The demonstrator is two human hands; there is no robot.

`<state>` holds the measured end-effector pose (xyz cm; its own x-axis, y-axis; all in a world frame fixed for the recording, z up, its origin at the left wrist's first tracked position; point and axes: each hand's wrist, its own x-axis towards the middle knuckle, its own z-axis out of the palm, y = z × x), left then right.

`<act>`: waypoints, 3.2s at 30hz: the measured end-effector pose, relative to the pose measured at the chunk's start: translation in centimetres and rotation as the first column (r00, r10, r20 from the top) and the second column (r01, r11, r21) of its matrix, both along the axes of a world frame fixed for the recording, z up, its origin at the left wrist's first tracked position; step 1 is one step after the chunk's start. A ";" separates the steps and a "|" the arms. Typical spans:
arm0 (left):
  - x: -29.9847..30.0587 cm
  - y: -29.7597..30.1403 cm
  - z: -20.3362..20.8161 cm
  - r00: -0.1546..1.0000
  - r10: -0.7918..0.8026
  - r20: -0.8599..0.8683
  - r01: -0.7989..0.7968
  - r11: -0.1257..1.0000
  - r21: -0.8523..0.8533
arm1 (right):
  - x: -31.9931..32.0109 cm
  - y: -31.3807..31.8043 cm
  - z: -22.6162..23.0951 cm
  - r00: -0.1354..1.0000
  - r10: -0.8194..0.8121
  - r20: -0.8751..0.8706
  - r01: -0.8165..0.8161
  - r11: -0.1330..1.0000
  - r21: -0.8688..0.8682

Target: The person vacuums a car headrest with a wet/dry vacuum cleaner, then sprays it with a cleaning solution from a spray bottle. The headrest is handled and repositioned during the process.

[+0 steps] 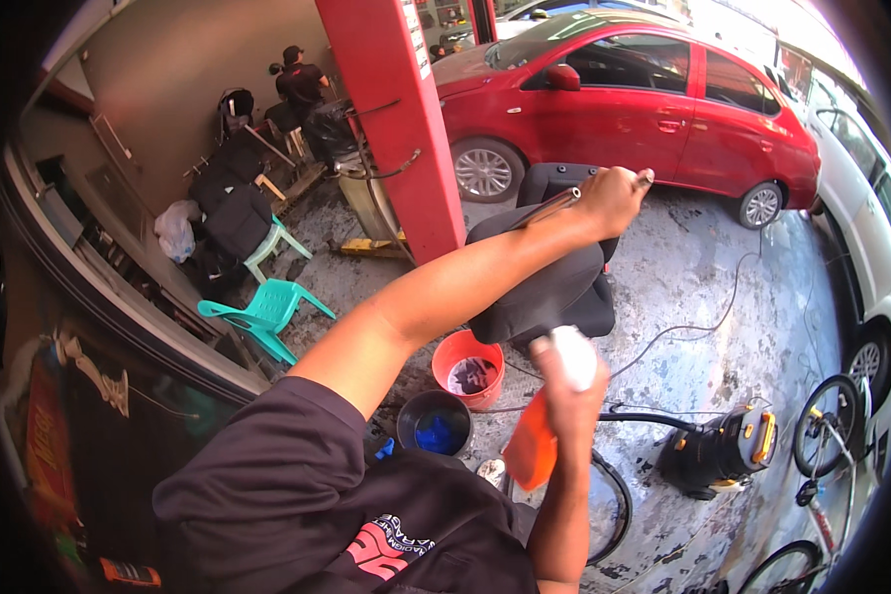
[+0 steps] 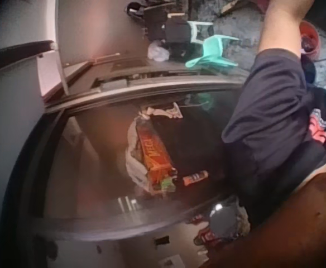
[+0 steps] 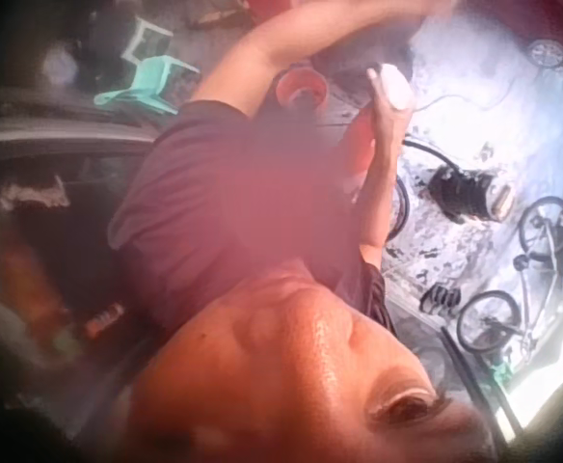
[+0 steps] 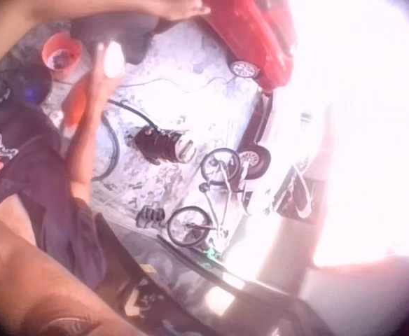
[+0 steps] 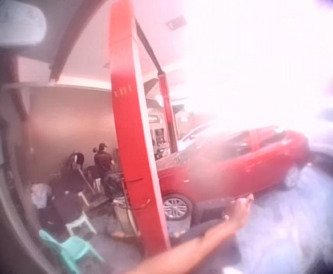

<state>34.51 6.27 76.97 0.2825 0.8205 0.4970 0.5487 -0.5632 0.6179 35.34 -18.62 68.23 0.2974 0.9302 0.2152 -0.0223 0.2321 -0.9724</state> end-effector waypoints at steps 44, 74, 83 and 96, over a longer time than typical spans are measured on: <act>-3.4 -1.1 7.4 0.907 -0.280 0.314 0.236 0.956 0.173 | 3.1 -1.8 -4.7 0.835 0.047 0.548 -0.251 0.920 0.302; 2.7 -3.4 12.8 0.432 -0.419 0.799 0.820 0.550 -0.155 | 24.5 -5.7 2.6 0.918 0.175 0.356 -0.294 0.902 0.316; 7.5 -8.6 9.0 0.560 -0.348 0.752 0.827 0.296 -0.478 | 27.9 -4.0 5.1 0.778 0.432 0.456 -0.517 0.853 0.076; 8.3 -13.7 5.4 0.840 -0.156 0.520 0.496 0.608 -0.619 | 32.3 -1.8 2.9 0.870 0.476 0.130 -0.429 0.860 -0.278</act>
<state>42.80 -7.46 82.39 0.5356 0.8417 -0.0686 0.0457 0.0522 0.9976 67.64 -20.46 71.13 -0.1924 0.9812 -0.0148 0.1178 0.0081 -0.9930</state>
